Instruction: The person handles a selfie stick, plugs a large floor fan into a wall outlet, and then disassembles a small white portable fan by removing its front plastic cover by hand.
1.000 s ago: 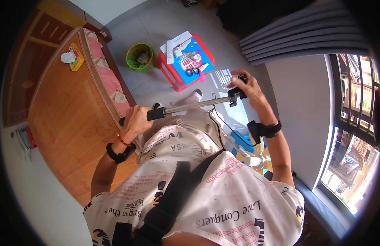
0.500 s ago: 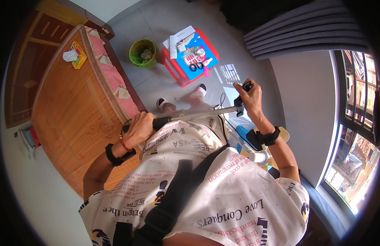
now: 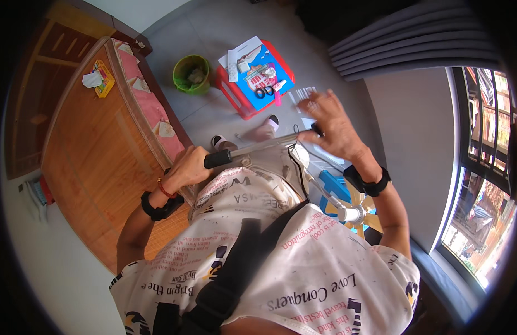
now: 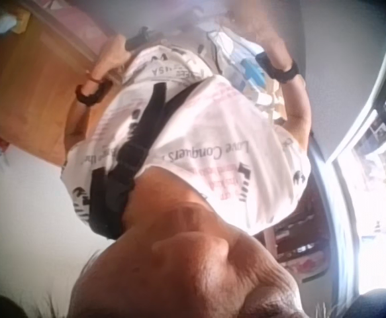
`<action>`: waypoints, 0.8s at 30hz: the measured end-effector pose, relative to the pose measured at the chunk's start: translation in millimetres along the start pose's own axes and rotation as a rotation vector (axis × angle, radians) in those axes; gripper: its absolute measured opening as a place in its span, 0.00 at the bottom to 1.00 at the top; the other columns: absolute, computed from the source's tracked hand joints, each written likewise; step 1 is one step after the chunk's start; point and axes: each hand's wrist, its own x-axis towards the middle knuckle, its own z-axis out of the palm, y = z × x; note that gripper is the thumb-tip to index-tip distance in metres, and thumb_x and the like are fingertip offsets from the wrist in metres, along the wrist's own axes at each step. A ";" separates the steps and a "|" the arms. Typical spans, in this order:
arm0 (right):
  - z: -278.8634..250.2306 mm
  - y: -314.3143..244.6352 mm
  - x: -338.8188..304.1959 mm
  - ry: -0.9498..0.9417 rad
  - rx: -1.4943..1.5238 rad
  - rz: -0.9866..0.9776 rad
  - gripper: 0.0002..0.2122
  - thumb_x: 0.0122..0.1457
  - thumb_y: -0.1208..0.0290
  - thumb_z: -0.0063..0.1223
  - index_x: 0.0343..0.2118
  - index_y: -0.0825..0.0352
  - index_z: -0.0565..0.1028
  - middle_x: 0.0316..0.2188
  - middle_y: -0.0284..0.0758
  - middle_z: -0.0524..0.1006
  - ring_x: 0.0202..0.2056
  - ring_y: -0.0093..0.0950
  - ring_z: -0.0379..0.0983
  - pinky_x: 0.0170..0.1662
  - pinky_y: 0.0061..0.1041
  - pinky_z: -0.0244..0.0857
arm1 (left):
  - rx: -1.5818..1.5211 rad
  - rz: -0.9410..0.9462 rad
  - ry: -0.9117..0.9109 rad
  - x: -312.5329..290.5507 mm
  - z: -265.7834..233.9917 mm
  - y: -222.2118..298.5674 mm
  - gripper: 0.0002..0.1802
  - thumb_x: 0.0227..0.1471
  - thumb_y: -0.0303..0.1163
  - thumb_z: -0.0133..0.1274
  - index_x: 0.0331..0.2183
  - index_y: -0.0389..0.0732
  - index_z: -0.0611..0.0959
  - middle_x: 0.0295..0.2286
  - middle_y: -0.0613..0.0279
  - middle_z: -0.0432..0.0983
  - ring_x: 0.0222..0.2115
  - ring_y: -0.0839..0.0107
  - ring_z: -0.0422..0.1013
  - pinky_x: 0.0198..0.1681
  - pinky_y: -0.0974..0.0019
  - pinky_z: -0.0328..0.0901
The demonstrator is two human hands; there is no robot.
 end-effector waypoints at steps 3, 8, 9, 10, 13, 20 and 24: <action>20.9 6.6 -16.1 -0.249 0.176 -0.028 0.22 0.48 0.49 0.51 0.35 0.66 0.73 0.26 0.37 0.74 0.34 0.33 0.71 0.55 0.41 0.49 | -0.028 -0.001 -0.085 -7.4 -8.7 6.0 0.11 0.34 0.33 0.54 0.20 0.34 0.79 0.18 0.41 0.71 0.24 0.46 0.70 0.27 0.57 0.64; 4.4 -10.5 -13.5 -0.306 0.513 0.105 0.18 0.51 0.53 0.50 0.29 0.68 0.74 0.20 0.38 0.74 0.24 0.34 0.71 0.36 0.30 0.65 | -0.103 0.101 -0.127 -10.3 2.1 -24.5 0.11 0.33 0.31 0.53 0.19 0.32 0.77 0.18 0.40 0.68 0.22 0.47 0.70 0.24 0.59 0.63; 12.6 -11.8 -13.5 -0.245 0.611 0.103 0.19 0.52 0.54 0.49 0.26 0.70 0.74 0.19 0.38 0.73 0.23 0.32 0.70 0.31 0.29 0.63 | -0.105 0.101 -0.127 -9.3 3.4 -26.7 0.11 0.33 0.31 0.53 0.19 0.32 0.77 0.18 0.40 0.68 0.22 0.47 0.70 0.24 0.59 0.63; 17.5 -13.9 -12.6 -0.185 0.708 0.100 0.20 0.54 0.55 0.47 0.23 0.72 0.73 0.18 0.39 0.73 0.21 0.30 0.69 0.25 0.28 0.62 | -0.092 0.141 -0.128 -8.6 5.6 -28.8 0.11 0.32 0.31 0.53 0.19 0.31 0.77 0.18 0.40 0.67 0.21 0.47 0.69 0.23 0.59 0.63; 13.2 -20.2 -10.9 -0.197 0.730 0.173 0.18 0.55 0.60 0.46 0.20 0.74 0.72 0.18 0.40 0.71 0.19 0.31 0.67 0.25 0.27 0.61 | -0.114 0.164 -0.123 -16.6 7.5 -20.4 0.12 0.31 0.31 0.54 0.19 0.30 0.76 0.17 0.38 0.66 0.20 0.47 0.69 0.23 0.59 0.63; 15.6 -42.1 -21.2 -0.072 0.946 0.220 0.13 0.57 0.67 0.44 0.27 0.74 0.74 0.21 0.41 0.73 0.22 0.33 0.69 0.28 0.26 0.63 | -0.117 0.113 -0.207 -23.3 3.4 -6.9 0.16 0.30 0.33 0.58 0.21 0.28 0.77 0.18 0.37 0.66 0.21 0.48 0.70 0.24 0.58 0.63; 18.0 -43.3 -14.7 -0.136 0.917 0.217 0.19 0.59 0.61 0.38 0.33 0.74 0.74 0.30 0.42 0.75 0.30 0.30 0.72 0.35 0.25 0.66 | -0.112 0.175 -0.131 -18.6 11.5 -16.6 0.13 0.29 0.30 0.56 0.20 0.29 0.78 0.17 0.38 0.67 0.20 0.48 0.70 0.24 0.58 0.64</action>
